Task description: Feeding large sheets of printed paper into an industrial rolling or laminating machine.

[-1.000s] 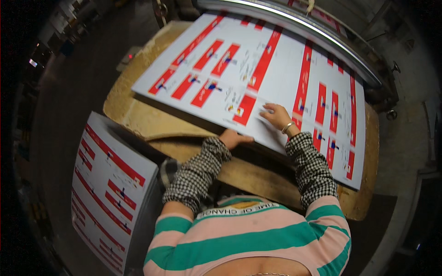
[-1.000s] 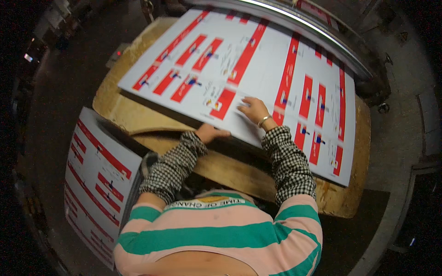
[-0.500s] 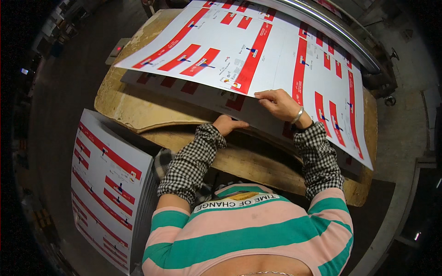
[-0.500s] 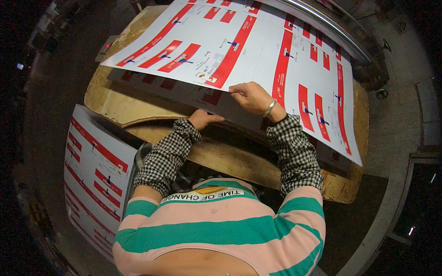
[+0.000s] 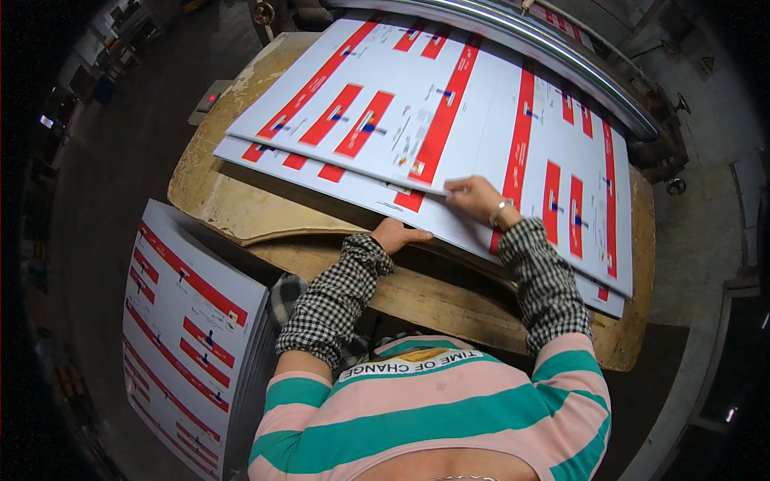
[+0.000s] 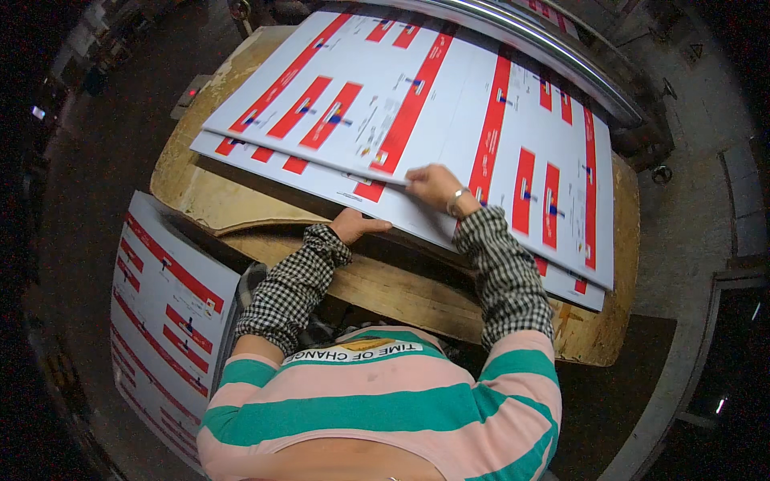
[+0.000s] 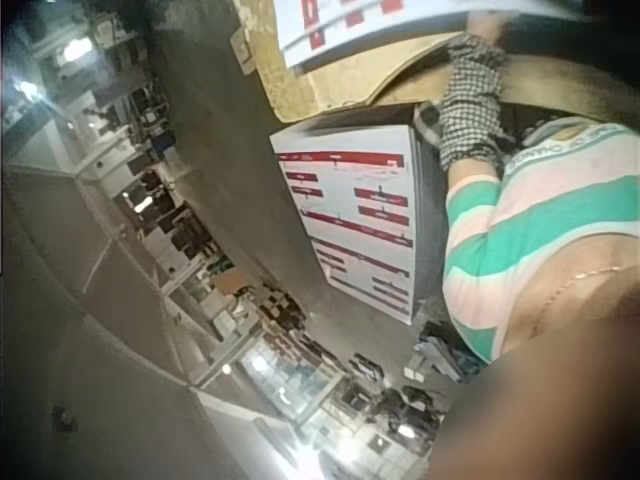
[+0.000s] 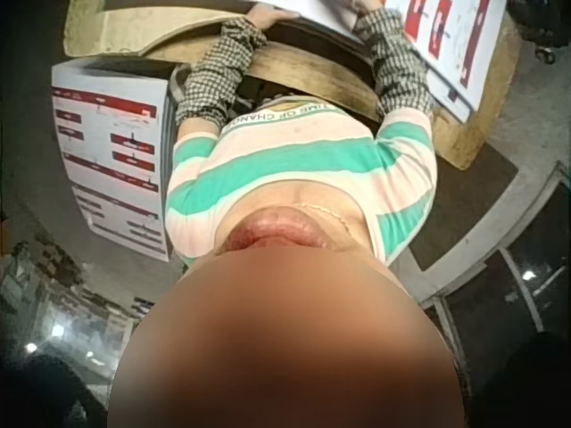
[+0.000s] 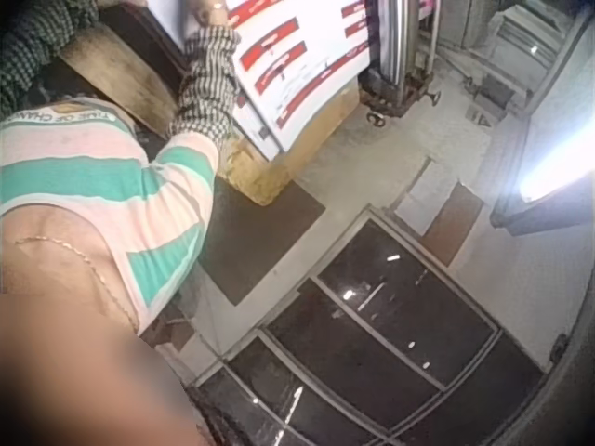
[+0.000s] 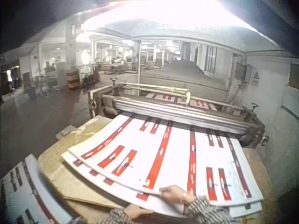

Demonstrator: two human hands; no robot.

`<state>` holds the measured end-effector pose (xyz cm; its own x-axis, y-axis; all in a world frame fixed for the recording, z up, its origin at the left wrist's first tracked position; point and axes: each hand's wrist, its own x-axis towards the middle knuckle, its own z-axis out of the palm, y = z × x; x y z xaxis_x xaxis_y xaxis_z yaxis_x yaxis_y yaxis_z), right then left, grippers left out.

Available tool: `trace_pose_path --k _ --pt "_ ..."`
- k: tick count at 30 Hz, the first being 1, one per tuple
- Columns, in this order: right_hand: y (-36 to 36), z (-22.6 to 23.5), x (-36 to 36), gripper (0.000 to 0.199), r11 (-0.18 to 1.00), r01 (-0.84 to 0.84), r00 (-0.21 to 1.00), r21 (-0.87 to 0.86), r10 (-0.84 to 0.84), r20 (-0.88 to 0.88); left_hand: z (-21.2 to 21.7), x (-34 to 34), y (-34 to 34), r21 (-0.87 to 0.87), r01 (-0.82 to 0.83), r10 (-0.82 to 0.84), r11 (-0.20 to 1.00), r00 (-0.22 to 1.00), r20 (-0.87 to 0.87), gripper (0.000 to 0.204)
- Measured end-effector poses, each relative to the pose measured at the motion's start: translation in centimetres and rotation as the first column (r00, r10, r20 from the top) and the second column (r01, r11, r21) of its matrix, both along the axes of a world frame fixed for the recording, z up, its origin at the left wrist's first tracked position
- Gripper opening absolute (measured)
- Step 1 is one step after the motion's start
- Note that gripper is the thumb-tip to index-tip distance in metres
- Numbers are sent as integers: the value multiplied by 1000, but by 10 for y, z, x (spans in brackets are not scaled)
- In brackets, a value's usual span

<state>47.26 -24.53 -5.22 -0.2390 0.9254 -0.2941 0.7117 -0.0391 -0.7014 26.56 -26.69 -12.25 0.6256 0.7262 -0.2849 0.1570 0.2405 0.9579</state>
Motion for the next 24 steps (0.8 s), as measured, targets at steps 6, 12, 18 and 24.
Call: trace_pose_path --k 6,12,18,24 --pt "4 -42 17 75 968 -226 954 111 196 227 -4 18 0 99 -41 30 994 993 113 47" --pt "-4 -21 24 70 888 -391 899 242 312 308 16 34 13 -93 -23 36 995 990 135 41" --pt "7 51 44 16 939 -250 964 238 263 -24 35 47 10 -135 -67 53 989 993 -102 34" --pt "-8 21 39 17 918 -306 947 254 322 -23 23 42 12 -105 -41 14 994 970 -242 36"
